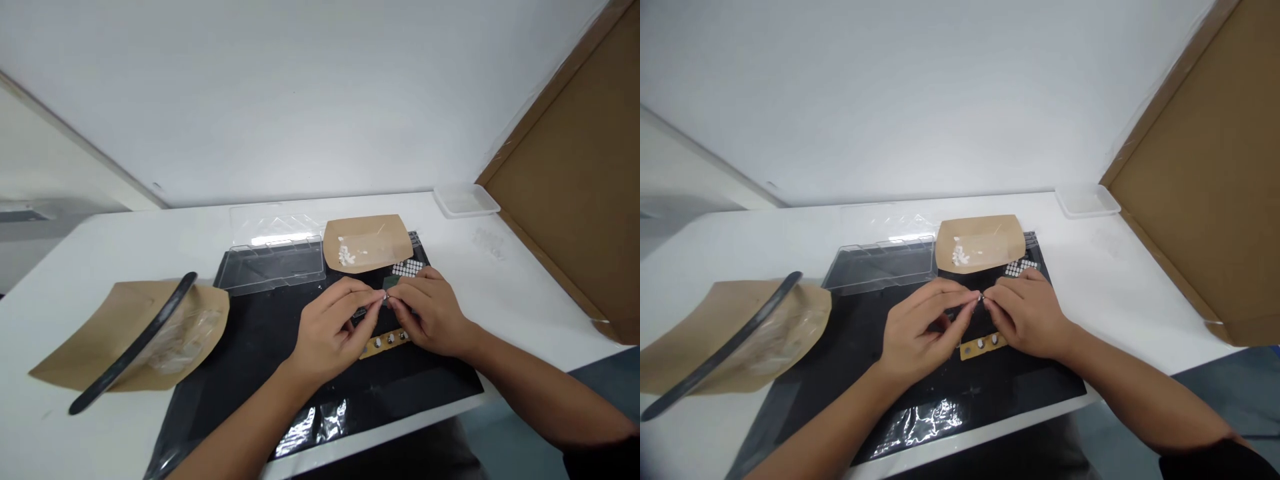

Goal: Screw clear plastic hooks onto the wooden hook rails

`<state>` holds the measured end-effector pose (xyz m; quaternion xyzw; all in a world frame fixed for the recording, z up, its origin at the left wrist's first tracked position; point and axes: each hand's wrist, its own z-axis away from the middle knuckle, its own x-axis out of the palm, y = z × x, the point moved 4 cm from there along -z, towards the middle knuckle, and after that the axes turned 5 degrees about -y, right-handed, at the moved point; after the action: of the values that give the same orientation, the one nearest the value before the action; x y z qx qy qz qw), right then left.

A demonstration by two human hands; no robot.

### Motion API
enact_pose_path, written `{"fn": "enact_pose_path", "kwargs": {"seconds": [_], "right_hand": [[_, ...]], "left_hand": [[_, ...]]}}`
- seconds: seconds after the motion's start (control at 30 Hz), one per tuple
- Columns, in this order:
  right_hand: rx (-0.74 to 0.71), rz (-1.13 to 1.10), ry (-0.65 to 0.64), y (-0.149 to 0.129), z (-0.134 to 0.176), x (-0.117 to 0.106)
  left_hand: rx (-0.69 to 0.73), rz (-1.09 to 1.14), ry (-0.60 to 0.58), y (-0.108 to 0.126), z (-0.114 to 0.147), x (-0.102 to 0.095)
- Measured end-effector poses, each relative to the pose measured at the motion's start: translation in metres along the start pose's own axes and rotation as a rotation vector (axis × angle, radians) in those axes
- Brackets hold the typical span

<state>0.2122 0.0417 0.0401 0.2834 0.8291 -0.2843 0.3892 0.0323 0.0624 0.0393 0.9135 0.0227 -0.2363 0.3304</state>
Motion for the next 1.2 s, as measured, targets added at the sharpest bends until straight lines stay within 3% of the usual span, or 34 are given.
{"fn": "enact_pose_path", "kwargs": {"seconds": [0.33, 0.63, 1.03, 1.2], "right_hand": [[-0.054, 0.258, 0.05, -0.005, 0.001, 0.001], [-0.104, 0.326, 0.033, -0.01, 0.0, 0.003], [-0.087, 0.244, 0.022, -0.012, -0.001, 0.004], [-0.013, 0.075, -0.023, -0.009, -0.001, 0.004]], "left_hand": [[-0.078, -0.018, -0.008, 0.0, 0.001, 0.002], [-0.125, -0.118, 0.033, 0.004, 0.002, 0.005], [-0.319, -0.085, 0.057, 0.009, 0.001, 0.005], [-0.446, 0.148, 0.053, 0.0, 0.005, 0.007]]}}
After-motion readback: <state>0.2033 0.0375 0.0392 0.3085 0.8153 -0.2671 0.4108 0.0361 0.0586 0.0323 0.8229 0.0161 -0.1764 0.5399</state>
